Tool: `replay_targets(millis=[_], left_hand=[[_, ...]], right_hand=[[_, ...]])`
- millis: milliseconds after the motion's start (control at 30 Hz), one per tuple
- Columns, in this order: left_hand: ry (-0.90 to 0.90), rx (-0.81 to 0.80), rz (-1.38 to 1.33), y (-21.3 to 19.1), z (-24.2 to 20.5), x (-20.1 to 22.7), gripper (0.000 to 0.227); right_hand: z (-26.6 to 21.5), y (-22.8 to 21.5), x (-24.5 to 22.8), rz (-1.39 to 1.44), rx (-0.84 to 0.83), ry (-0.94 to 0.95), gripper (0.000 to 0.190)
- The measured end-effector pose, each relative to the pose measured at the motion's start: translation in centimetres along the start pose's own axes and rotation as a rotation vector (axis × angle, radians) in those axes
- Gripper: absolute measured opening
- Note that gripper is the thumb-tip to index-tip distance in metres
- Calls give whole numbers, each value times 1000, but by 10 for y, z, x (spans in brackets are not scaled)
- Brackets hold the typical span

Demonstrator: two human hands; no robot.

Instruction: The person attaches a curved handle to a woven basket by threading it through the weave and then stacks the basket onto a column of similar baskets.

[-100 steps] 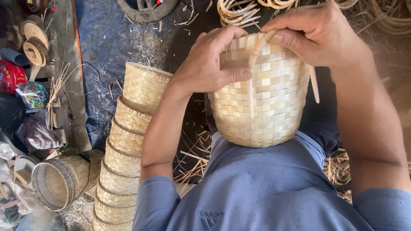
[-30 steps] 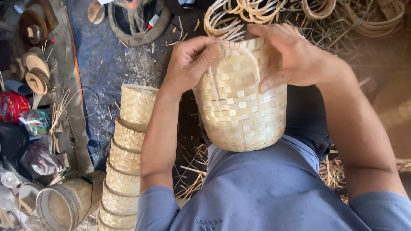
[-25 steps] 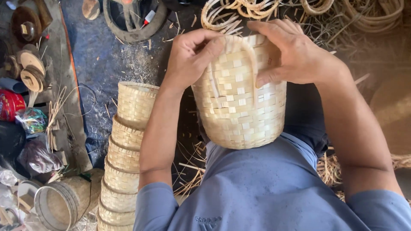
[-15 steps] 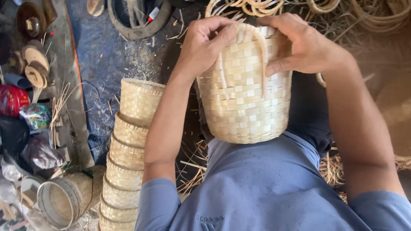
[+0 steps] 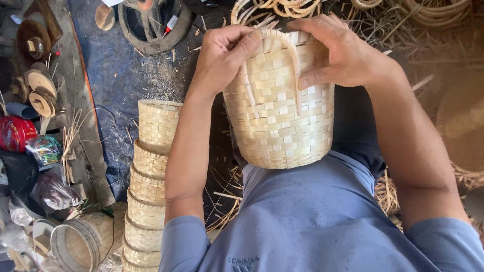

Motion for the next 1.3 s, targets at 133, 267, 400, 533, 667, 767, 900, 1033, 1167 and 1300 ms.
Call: replay_targets(millis=[133, 267, 400, 533, 667, 767, 900, 1033, 1167, 1300], left_hand=[[-9, 15, 46, 1, 1, 1, 25], [4, 17, 41, 6, 3, 6, 28], [12, 6, 39, 8, 0, 18, 32], [-9, -43, 125, 3, -6, 19, 42], [-78, -78, 5, -5, -6, 2, 50], [-210, -26, 17, -21, -12, -20, 44], [-405, 119, -173, -44, -25, -54, 41], [-505, 112, -504, -44, -30, -82, 37], [-474, 44, -652, -38, -27, -82, 37], [-448, -6, -621, -36, -26, -77, 45]], right_hand=[[0, -2, 0, 15, -23, 32, 97], [3, -10, -1, 112, -157, 102, 96], [-2, -54, -44, -37, -6, -283, 65], [2, -55, -59, -231, 137, -248, 38], [-2, -30, -72, -388, 340, -302, 21], [4, -11, -70, -376, 396, -321, 13], [0, -6, -81, -356, 501, -421, 23], [7, -7, -93, -401, 524, -448, 23], [16, -11, -105, -430, 517, -485, 23], [19, -11, -115, -471, 516, -511, 24]])
Point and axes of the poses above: each hand's wrist, its own z-axis towards the middle knuckle, its own y-axis out of the palm, x = y × z, the point moved 8 cm from there along z, towards the middle knuckle, and after that the axes turned 7 degrees about y, right-handed, at the moved point
